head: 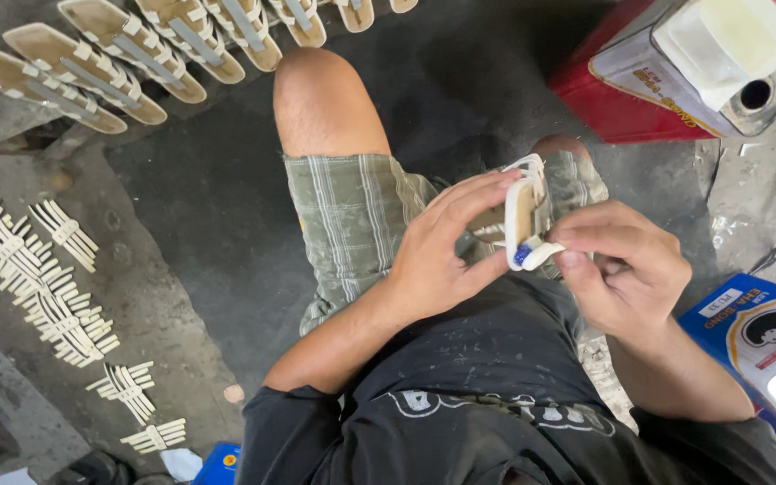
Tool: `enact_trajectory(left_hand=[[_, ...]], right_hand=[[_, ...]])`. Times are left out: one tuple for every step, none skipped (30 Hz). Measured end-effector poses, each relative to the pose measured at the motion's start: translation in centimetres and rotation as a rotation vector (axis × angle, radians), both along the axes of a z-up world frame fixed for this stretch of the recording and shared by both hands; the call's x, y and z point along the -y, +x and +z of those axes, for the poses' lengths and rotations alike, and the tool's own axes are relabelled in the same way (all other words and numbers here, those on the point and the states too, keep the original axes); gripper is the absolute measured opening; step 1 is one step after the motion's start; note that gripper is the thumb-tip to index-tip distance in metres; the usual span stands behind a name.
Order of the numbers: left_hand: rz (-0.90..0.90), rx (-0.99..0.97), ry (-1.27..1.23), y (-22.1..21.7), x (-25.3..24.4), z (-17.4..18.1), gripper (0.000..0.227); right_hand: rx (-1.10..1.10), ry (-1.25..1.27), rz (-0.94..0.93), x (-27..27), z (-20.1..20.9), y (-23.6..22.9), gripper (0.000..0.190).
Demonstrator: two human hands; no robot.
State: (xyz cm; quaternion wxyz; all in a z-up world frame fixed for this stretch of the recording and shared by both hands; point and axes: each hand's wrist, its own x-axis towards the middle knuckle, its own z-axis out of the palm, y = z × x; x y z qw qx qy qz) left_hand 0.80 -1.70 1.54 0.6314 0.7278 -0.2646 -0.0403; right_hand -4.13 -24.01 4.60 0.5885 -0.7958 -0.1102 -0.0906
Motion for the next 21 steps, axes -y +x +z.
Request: enact_trajectory(left_hand=[[-0.005,-0.025,0.019,-0.1,-0.1,0.2,0.067],[-0.012,-0.048,0.038,-0.1,-0.2,0.3,0.067],[-0.01,-0.063,0.048,-0.1,-0.3,0.5,0.069],[-0.012,-0.075,0.056,-0.1,-0.4,0.6,0.072],[-0.014,-0.087,0.065,-0.1,-0.4,0.8,0.074],[-0.042,-0.07,0.031,0.2,-0.6,1.0,0.074],[-0.069,-0.053,-0.003,0.4,-0.8,1.1,0.074],[-0.109,-0.033,-0.038,0.6,-1.0,1.3,0.074],[-0.152,-0.05,-0.065,0.8,-1.1,1.5,0.07],[-0.195,-0.067,-0.092,1.1,-1.3,1.7,0.066],[-0.238,-0.084,-0.118,1.3,-1.3,1.8,0.062],[-0.251,-0.083,-0.123,1.3,-1.3,2.0,0.06],[-0.264,-0.081,-0.127,1.4,-1.4,2.1,0.058],[-0.268,-0.084,-0.13,1.4,-1.4,2.3,0.057],[-0.27,-0.077,-0.125,1.5,-1.3,2.4,0.057],[-0.265,-0.077,-0.119,1.4,-1.3,2.6,0.057],[-0.259,-0.076,-0.113,1.3,-1.3,2.7,0.056],[-0.255,-0.078,-0.103,1.3,-1.3,2.9,0.057],[-0.252,-0.08,-0.093,1.3,-1.4,3.0,0.057],[-0.246,-0.084,-0.084,1.2,-1.5,3.2,0.057],[-0.246,-0.093,-0.09,1.2,-1.5,3.4,0.058]], right_hand=[[0.01,-0.027,-0.005,0.1,0.0,0.0,0.013],[0.024,-0.054,-0.012,0.2,-0.1,0.1,0.013],[0.038,-0.081,-0.02,0.3,-0.2,0.2,0.013],[0.03,-0.082,-0.039,0.4,-0.2,0.3,0.012],[0.021,-0.083,-0.058,0.6,0.0,0.4,0.012],[0.022,-0.086,-0.09,0.6,0.0,0.5,0.012],[0.03,-0.047,-0.116,0.6,0.1,0.8,0.012],[0.043,-0.009,-0.153,0.6,0.1,1.0,0.013],[0.052,0.024,-0.18,0.5,0.2,1.3,0.013],[0.063,0.056,-0.204,0.5,0.2,1.7,0.013],[0.069,0.082,-0.219,0.4,0.2,2.1,0.013],[0.072,0.077,-0.23,0.5,0.4,2.5,0.013],[0.075,0.072,-0.242,0.5,0.4,2.7,0.013],[0.077,0.036,-0.246,0.5,0.6,3.1,0.013],[0.079,-0.001,-0.249,0.5,0.7,3.3,0.014],[0.098,-0.011,-0.234,0.5,0.8,3.5,0.014],[0.117,-0.02,-0.218,0.5,0.9,3.7,0.014],[0.131,-0.03,-0.196,0.5,0.9,3.7,0.014],[0.143,-0.045,-0.19,0.4,0.9,3.6,0.014],[0.154,-0.062,-0.181,0.5,1.0,3.6,0.015],[0.164,-0.078,-0.173,0.6,1.0,3.5,0.015]])
